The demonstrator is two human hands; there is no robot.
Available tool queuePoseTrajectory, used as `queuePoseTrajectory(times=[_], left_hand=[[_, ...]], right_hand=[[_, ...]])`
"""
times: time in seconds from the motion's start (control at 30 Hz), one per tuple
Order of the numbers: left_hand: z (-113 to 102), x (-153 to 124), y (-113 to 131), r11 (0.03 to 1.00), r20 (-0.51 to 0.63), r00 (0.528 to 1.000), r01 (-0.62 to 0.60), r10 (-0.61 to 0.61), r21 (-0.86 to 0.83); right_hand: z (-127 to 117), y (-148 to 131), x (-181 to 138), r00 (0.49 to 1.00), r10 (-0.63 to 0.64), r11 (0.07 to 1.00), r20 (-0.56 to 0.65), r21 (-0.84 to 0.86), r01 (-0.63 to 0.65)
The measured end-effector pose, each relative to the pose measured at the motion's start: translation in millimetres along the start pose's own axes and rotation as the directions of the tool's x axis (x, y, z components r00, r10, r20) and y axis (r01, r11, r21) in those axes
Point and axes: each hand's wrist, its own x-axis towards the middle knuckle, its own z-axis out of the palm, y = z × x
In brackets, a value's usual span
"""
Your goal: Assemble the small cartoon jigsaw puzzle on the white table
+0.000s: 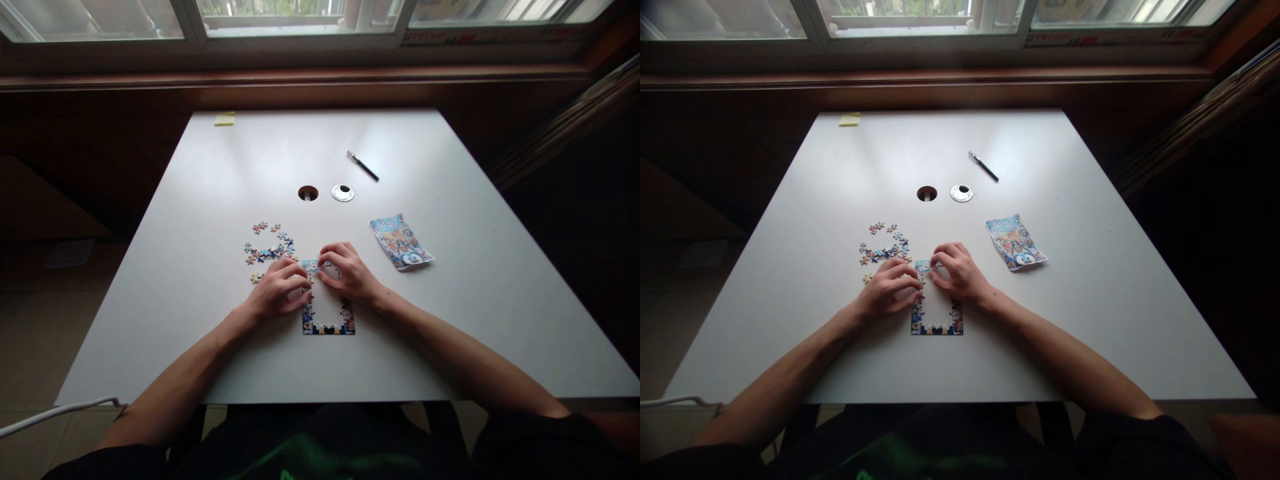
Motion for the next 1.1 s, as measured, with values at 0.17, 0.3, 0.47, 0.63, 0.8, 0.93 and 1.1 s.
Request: queuePoseTrajectory(times=[0.17, 0.3, 0.47, 0.63, 0.8, 0.93, 1.1], left_hand=[[0.5, -0.3, 0.4, 1.000, 0.000, 1.000, 0.002, -0.002, -0.002], [0.0, 0.1, 0.7, 1.000, -0.003, 1.000, -0.002, 0.002, -0.006], [-0.4, 0.5, 0.4, 1.000, 0.004, 1.000, -0.001, 0.001, -0.007], [-1.1, 1.4, 1.2, 1.000, 0.005, 1.000, -0.002, 0.002, -0.008], [-1.5, 1.2, 1.5, 1.000, 0.010, 1.000, 0.002, -0.002, -0.005], [-0.6, 0.2, 1.1, 1.000, 0.017, 1.000, 0.015, -0.015, 0.007], [-0.3, 0.3, 1.2, 1.000, 0.045, 0.999, 0.011, -0.012, 0.019]], right_hand=[[0.1, -0.1, -0.3, 1.000, -0.002, 1.000, 0.002, -0.007, 0.002], [-0.1, 0.1, -0.5, 1.000, 0.002, 1.000, 0.006, -0.012, -0.002], [0.6, 0.0, -0.4, 1.000, -0.001, 1.000, 0.006, -0.013, 0.001], [0.9, 0.1, -1.2, 1.000, 0.001, 1.000, 0.011, -0.013, -0.001], [0.7, 0.8, -1.3, 1.000, -0.012, 1.000, 0.005, 0.000, 0.012], [0.1, 0.9, -1.1, 1.000, -0.016, 1.000, 0.008, 0.000, 0.016], [-0.7, -0.8, -0.6, 1.000, -0.012, 1.000, 0.013, -0.020, 0.012]])
